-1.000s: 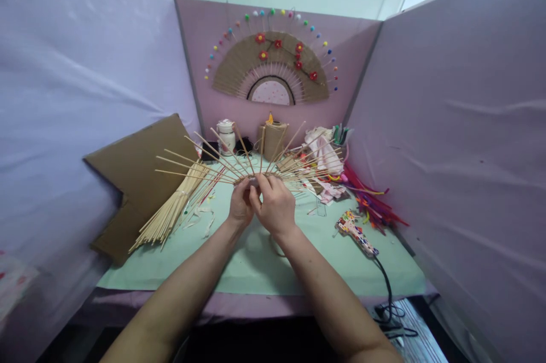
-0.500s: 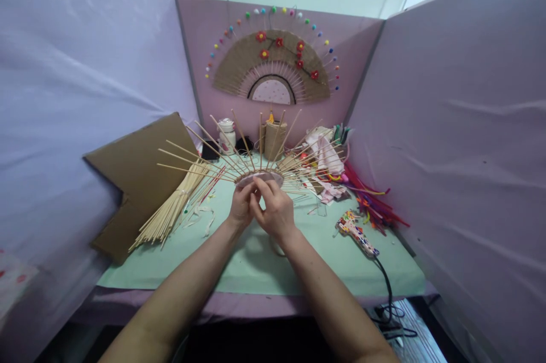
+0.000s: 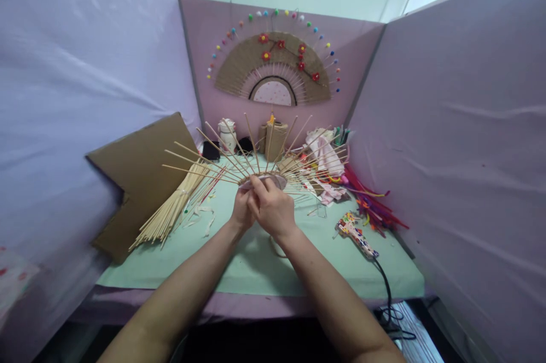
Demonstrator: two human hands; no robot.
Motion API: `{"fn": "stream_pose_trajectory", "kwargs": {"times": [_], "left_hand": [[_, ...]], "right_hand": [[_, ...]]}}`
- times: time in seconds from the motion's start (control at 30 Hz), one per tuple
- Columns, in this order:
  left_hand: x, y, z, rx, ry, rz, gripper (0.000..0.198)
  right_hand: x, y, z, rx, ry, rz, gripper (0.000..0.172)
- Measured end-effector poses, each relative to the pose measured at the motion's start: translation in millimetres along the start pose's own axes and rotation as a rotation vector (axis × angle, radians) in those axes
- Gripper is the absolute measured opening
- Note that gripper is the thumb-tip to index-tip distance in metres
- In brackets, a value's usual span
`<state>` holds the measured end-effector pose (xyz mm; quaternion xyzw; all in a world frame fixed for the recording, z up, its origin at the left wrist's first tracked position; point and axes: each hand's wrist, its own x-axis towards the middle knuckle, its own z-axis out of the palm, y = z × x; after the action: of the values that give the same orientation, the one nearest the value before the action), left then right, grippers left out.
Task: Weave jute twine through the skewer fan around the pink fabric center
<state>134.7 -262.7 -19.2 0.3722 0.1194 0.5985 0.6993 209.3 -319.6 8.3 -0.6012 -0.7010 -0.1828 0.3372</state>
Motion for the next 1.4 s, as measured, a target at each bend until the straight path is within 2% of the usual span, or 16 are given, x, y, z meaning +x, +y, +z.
{"fn": "stream_pose_trajectory", "kwargs": {"times": [0.1, 0.23, 0.4, 0.47, 0.53, 0.67, 0.77, 0.93, 1.07, 1.23, 1.33, 1.4], "left_hand": [[0.5, 1.8, 0.1, -0.038, 0.002, -0.005, 0.020], [2.4, 4.1, -1.5, -0.031, 0.016, 0.012, 0.018], [6.4, 3.9, -4.3, -0.109, 0.051, 0.002, 0.017], [8.2, 3.7, -5.7, -0.155, 0.087, 0.000, 0.013], [10.2, 3.4, -7.7, -0.199, 0.118, -0.009, 0.010], [13.9, 2.1, -12.7, -0.260, 0.154, -0.041, 0.013], [15.0, 0.6, -15.0, -0.279, 0.178, -0.048, 0.015], [13.6, -0.2, -15.0, -0.304, 0.114, -0.048, 0.015], [13.3, -0.7, -15.3, -0.250, 0.064, -0.044, 0.012], [14.7, -2.9, -16.7, -0.237, 0.070, -0.018, 0.014], [15.5, -2.5, -18.0, -0.214, 0.096, -0.013, 0.015], [16.6, -0.7, -19.4, -0.213, 0.122, -0.009, 0.015]], "right_hand": [[-2.3, 0.6, -1.5, 0.102, -0.010, -0.006, 0.043], [-10.3, 7.6, 2.6, 0.243, 0.057, -0.043, 0.046], [-15.8, 20.6, 14.5, 0.352, 0.243, -0.014, 0.021], [-15.9, 25.3, 18.1, 0.351, 0.328, -0.017, 0.016], [-15.8, 28.6, 20.0, 0.326, 0.378, -0.030, 0.018], [-16.3, 28.5, 19.6, 0.276, 0.398, -0.063, 0.026], [-14.8, 24.9, 18.3, 0.251, 0.421, -0.076, 0.026], [-5.7, 20.7, 17.9, 0.252, 0.509, 0.024, 0.015], [0.7, 19.0, 16.9, 0.274, 0.488, 0.101, 0.012], [2.8, 12.4, 14.1, 0.381, 0.447, 0.180, 0.016], [0.6, 10.1, 10.5, 0.644, 0.303, 0.372, 0.017], [-2.2, 15.5, 3.3, 0.911, 0.136, 0.529, 0.022]]}}
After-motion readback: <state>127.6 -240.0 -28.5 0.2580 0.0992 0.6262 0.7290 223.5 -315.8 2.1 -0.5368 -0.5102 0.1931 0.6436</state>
